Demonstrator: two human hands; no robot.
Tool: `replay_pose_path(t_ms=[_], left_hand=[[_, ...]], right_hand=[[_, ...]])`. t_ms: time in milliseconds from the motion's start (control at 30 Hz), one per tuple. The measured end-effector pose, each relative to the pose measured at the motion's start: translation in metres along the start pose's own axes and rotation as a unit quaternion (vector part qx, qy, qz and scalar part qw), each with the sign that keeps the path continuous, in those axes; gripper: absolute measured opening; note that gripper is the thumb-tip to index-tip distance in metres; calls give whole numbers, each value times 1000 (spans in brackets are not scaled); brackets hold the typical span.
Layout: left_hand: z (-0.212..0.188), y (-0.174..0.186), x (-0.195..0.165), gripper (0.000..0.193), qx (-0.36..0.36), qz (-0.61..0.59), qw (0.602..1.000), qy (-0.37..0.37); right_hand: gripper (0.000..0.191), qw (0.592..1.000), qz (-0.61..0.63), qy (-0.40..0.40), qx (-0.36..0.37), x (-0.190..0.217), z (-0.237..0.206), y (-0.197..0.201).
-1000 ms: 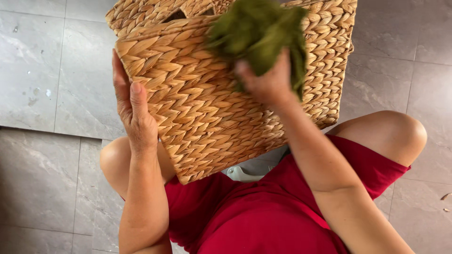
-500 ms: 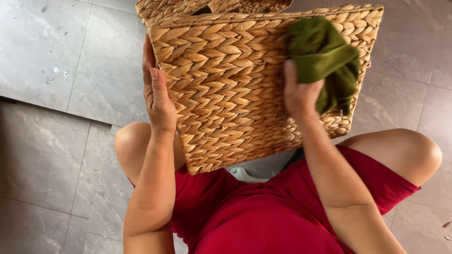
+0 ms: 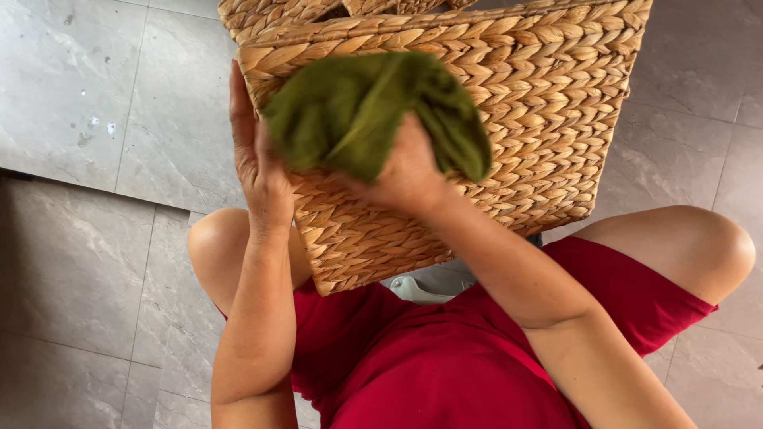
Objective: The person wipes the interior and exterior surfaces of a woven basket using a green cloth. They rotate the basket to clean all sides and the bottom, then place it back among other baskets on the floor.
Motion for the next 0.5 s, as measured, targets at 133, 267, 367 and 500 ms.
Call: replay_pose_path(t_ms=[133,267,367,500], left_hand=[[3,-11,-1,65,25,-68,997,0],[8,-17,-3,65,28,-71,997,-9],[8,-18,-1,65,28,-67,997,-6],[7,-17,2,64,31,-79,996,-11]], right_hand=[[70,963,39,-260,-68,-89,-75,20],[35,904,21,-418,-85,-180,-143,53],[34,906,-148,-374,-132,-202,-160,68],[28,907,34,-401,-127,-171,-148,56]])
Point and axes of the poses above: each hand's wrist, its own z-axis towards the middle knuckle, its own y-axis out of the back of the hand, x = y × z, the point moved 3 cm from there along z, towards the middle knuckle, and after that the axes turned 7 degrees about -z, right-handed, at the moved point
